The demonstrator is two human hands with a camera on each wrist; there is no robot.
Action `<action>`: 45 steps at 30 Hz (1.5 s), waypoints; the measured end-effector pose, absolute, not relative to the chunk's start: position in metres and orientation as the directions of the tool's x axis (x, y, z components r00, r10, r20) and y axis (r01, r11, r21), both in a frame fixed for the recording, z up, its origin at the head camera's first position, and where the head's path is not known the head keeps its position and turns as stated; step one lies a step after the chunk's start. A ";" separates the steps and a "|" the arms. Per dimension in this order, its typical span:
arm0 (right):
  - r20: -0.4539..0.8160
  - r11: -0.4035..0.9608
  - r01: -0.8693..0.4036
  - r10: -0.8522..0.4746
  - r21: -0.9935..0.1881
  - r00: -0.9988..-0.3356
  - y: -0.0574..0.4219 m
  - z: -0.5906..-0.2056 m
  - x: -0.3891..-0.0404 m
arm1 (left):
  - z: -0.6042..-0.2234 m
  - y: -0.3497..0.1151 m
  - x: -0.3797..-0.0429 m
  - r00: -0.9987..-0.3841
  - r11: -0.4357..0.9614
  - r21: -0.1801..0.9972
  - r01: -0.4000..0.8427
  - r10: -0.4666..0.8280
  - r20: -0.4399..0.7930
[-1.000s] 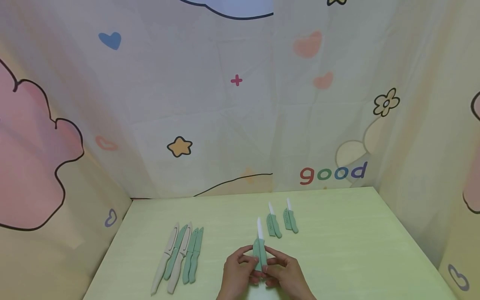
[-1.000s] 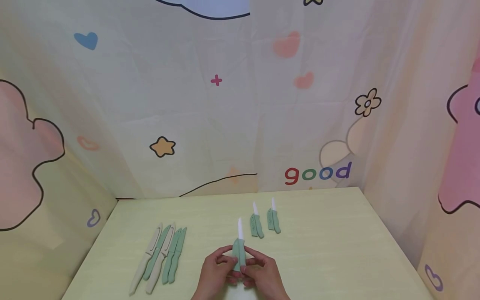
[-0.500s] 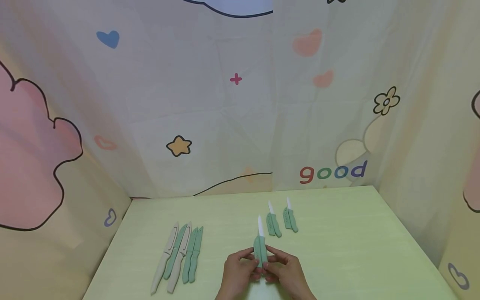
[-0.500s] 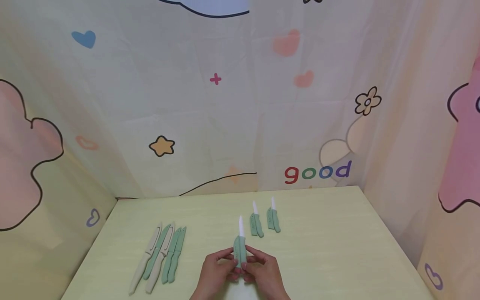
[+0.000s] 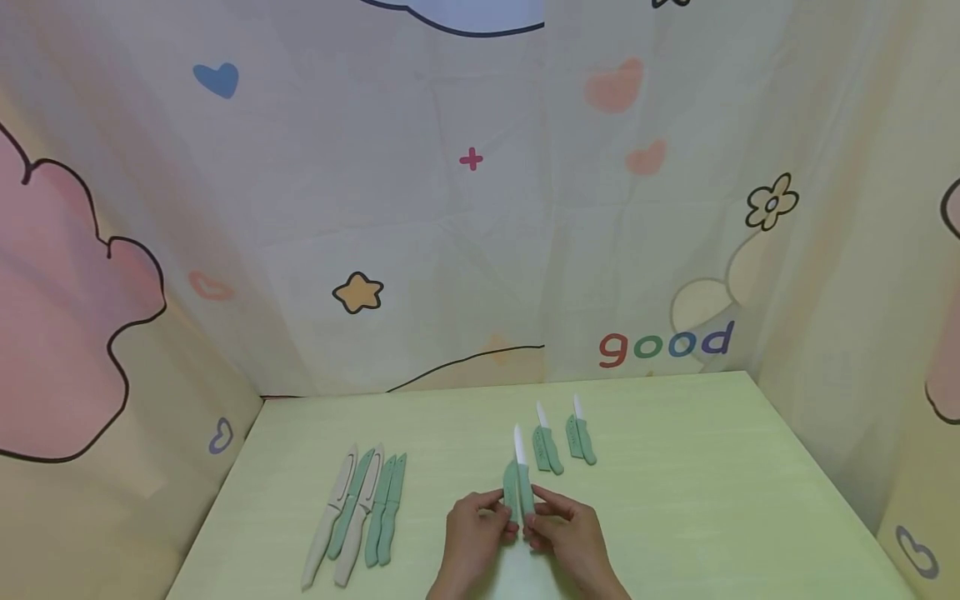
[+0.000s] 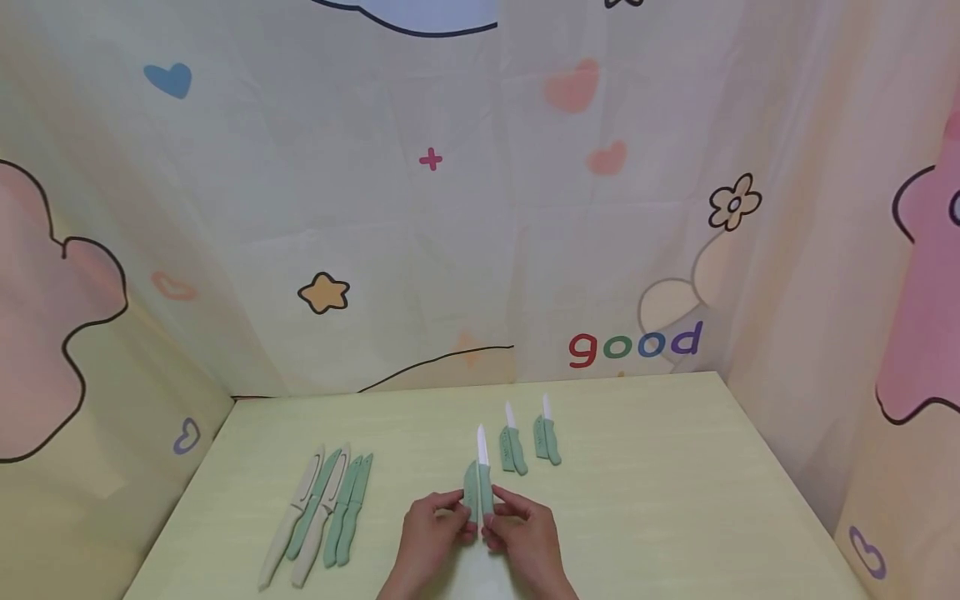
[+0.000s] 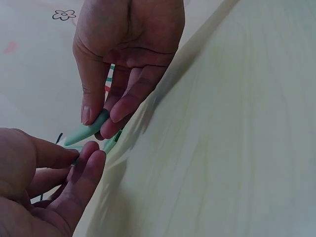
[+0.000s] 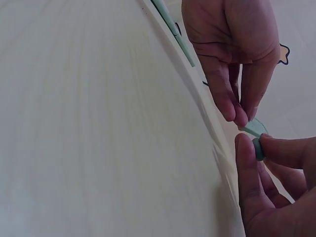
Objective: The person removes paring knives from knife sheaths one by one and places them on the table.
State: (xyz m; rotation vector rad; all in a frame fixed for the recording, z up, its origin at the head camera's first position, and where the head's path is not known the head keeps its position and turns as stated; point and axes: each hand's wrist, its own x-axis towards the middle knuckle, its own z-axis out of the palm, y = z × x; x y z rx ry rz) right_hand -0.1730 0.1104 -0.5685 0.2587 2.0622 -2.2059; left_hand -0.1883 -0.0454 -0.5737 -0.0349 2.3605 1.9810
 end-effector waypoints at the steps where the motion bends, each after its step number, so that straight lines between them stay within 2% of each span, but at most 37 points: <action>1: -0.200 -0.068 0.196 0.049 -0.978 -0.979 0.109 -0.568 -0.174 | -0.573 -0.045 -0.190 -0.998 0.186 0.981 -0.053 0.015 -0.056; 7: -0.186 -0.033 0.184 0.110 -0.982 -0.976 0.105 -0.569 -0.182 | -0.574 -0.041 -0.198 -0.998 0.231 0.972 -0.052 -0.046 -0.043; 15: -0.171 0.003 0.174 0.160 -0.985 -0.972 0.099 -0.568 -0.194 | -0.575 -0.036 -0.210 -0.990 0.358 0.932 -0.046 -0.143 0.007; 28: -0.116 0.100 0.139 0.208 -0.985 -0.971 0.092 -0.568 -0.209 | -0.576 -0.029 -0.224 -0.985 0.345 0.937 -0.063 -0.175 -0.002; 41: -0.090 0.239 0.158 0.271 -0.958 -0.958 0.086 -0.572 -0.220 | -0.581 -0.028 -0.238 -0.969 0.441 0.893 -0.084 -0.246 0.030; 45: -0.040 0.338 0.138 0.282 -0.931 -0.959 0.085 -0.572 -0.223 | -0.581 -0.027 -0.241 -0.966 0.475 0.877 -0.079 -0.253 0.050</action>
